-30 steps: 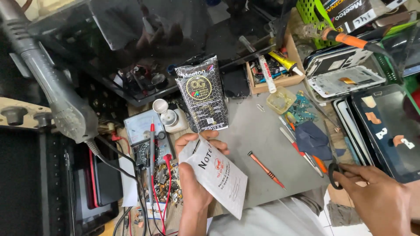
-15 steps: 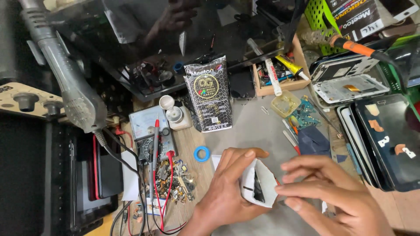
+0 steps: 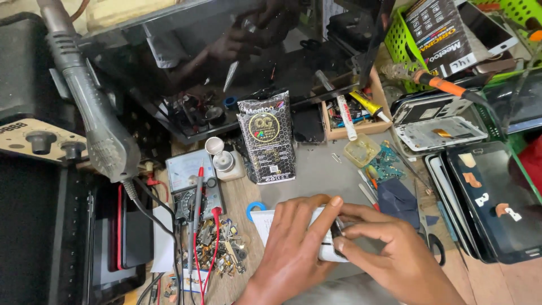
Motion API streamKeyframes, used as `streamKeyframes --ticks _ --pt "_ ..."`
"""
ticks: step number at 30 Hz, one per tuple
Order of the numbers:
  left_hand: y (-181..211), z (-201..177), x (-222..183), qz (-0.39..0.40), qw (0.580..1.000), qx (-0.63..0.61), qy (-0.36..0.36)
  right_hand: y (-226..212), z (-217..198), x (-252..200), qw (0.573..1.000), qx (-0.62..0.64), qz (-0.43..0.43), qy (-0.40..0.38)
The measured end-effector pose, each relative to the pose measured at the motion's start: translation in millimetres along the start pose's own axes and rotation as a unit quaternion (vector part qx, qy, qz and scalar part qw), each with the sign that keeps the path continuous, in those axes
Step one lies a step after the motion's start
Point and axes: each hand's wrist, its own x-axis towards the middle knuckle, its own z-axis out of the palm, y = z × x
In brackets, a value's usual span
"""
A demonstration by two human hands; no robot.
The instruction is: Unboxing a replacement mobile phone screen from shipping packaging and bubble wrap for inspection.
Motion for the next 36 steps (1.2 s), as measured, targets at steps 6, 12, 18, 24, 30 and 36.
streamKeyframes --ticks 6,12,18,24,30,36 --pt "-6 1 3 -0.028 0.999 0.039 -0.004 26 -20 -4 0.966 0.19 0.047 0.171" --pt "-8 -2 3 -0.045 0.995 0.065 -0.064 49 -35 9 0.926 0.302 0.072 0.214" --pt "-7 4 1 -0.061 0.993 0.092 -0.04 70 -30 14 0.914 0.372 0.007 0.163" --pt "-8 7 -2 -0.091 0.995 0.045 -0.024 67 -26 12 0.893 0.431 -0.096 0.089" --pt "12 -10 7 -0.3 0.686 -0.658 -0.088 45 -18 19 0.865 0.463 -0.184 0.063" --pt "-9 20 -14 -0.361 0.319 -0.874 -0.061 50 0 29 0.863 0.481 -0.049 0.144"
